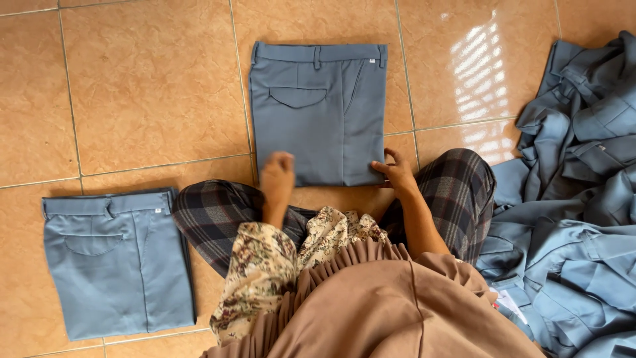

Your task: Folding blue trousers into a neat square shape and stacking them on the floor.

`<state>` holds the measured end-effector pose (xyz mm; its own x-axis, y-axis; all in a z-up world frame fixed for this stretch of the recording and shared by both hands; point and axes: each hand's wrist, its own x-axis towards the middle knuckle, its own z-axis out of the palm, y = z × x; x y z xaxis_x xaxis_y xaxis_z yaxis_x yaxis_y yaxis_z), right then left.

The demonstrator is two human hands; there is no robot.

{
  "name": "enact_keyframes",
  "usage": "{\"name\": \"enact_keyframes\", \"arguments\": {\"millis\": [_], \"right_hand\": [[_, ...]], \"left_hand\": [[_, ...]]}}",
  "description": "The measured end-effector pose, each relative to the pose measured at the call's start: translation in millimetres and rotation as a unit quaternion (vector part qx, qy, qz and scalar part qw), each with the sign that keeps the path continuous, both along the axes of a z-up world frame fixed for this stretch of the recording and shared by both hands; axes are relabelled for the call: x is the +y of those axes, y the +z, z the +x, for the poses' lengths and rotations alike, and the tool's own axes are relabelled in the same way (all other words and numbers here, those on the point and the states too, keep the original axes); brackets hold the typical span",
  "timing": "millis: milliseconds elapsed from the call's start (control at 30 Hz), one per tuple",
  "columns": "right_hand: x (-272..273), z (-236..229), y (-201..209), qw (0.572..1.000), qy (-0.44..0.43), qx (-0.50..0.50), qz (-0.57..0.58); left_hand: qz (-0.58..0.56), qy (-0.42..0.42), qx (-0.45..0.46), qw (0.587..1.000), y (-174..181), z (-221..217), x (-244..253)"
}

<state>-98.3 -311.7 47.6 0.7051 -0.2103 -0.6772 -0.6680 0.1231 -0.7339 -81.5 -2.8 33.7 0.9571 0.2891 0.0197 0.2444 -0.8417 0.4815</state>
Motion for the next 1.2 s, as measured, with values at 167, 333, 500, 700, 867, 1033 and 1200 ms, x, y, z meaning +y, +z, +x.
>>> {"name": "enact_keyframes", "arguments": {"millis": [167,333,500,700,867,1033,1200], "right_hand": [[2.6,-6.6,10.1,0.997,-0.022,0.023,0.068],[9.5,-18.4,16.0,0.992,-0.035,0.017,0.123],[9.4,-11.2,1.2,0.988,-0.036,0.017,0.147],[-27.0,64.3,-87.9,0.972,-0.098,0.044,0.208],[-19.3,119.1,-53.9,0.962,-0.141,-0.026,0.234],[-4.6,161.2,-34.2,0.957,-0.128,-0.058,0.255],[124.4,169.0,125.3,0.980,-0.058,-0.117,0.149]], "left_hand": [[-0.607,0.059,0.430,0.666,-29.8,-38.7,-55.8],[-0.753,0.313,0.187,0.548,-3.9,-36.3,-103.3],[-0.739,0.364,0.094,0.559,-23.5,-37.4,-104.1],[-0.743,0.321,0.078,0.582,68.0,-33.8,-72.8],[-0.759,0.289,0.052,0.581,97.9,-31.7,-37.3],[-0.783,0.281,-0.007,0.555,110.5,-9.7,12.4],[-0.816,0.220,-0.126,0.520,176.2,-17.9,107.3]]}}
